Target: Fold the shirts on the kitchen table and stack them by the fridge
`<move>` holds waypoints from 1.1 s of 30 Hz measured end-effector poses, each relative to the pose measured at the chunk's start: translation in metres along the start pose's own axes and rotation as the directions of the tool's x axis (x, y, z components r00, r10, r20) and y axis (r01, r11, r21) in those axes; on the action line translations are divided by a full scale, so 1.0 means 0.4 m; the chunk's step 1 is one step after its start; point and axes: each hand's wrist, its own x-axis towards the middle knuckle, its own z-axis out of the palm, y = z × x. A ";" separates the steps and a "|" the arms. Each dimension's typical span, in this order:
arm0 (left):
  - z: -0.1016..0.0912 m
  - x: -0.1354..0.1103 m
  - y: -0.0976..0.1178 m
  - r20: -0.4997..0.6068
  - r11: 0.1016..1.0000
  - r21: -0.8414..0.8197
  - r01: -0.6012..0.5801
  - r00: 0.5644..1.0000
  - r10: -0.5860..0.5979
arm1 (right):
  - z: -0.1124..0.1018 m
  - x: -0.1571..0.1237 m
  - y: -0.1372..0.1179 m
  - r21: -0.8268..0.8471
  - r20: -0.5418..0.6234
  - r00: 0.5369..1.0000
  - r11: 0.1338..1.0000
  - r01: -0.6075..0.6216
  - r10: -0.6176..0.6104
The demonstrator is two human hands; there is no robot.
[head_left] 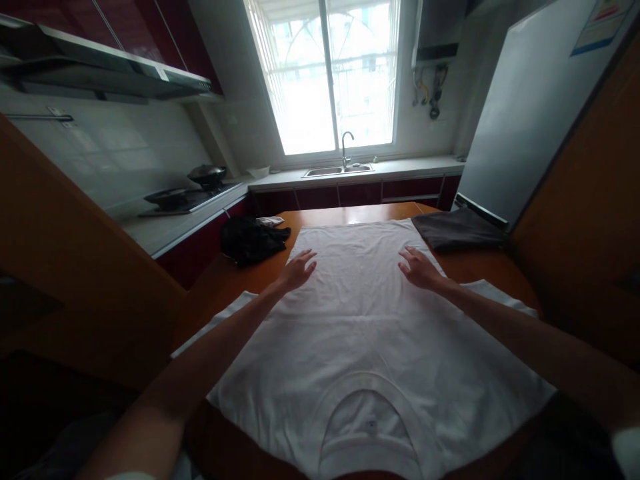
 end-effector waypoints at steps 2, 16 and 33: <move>0.029 0.075 -0.025 -0.011 0.995 0.049 0.087 0.996 -0.087 | 0.018 0.075 0.030 -0.042 0.005 0.996 0.995 -0.093 0.093; 0.128 0.230 -0.210 0.124 0.950 0.218 0.222 0.960 -0.252 | 0.147 0.230 0.135 -0.136 0.080 0.967 0.963 -0.231 0.243; 0.056 0.127 -0.032 0.179 0.996 0.087 -0.024 0.984 0.008 | 0.054 0.169 -0.101 0.075 0.026 0.994 0.992 0.106 -0.108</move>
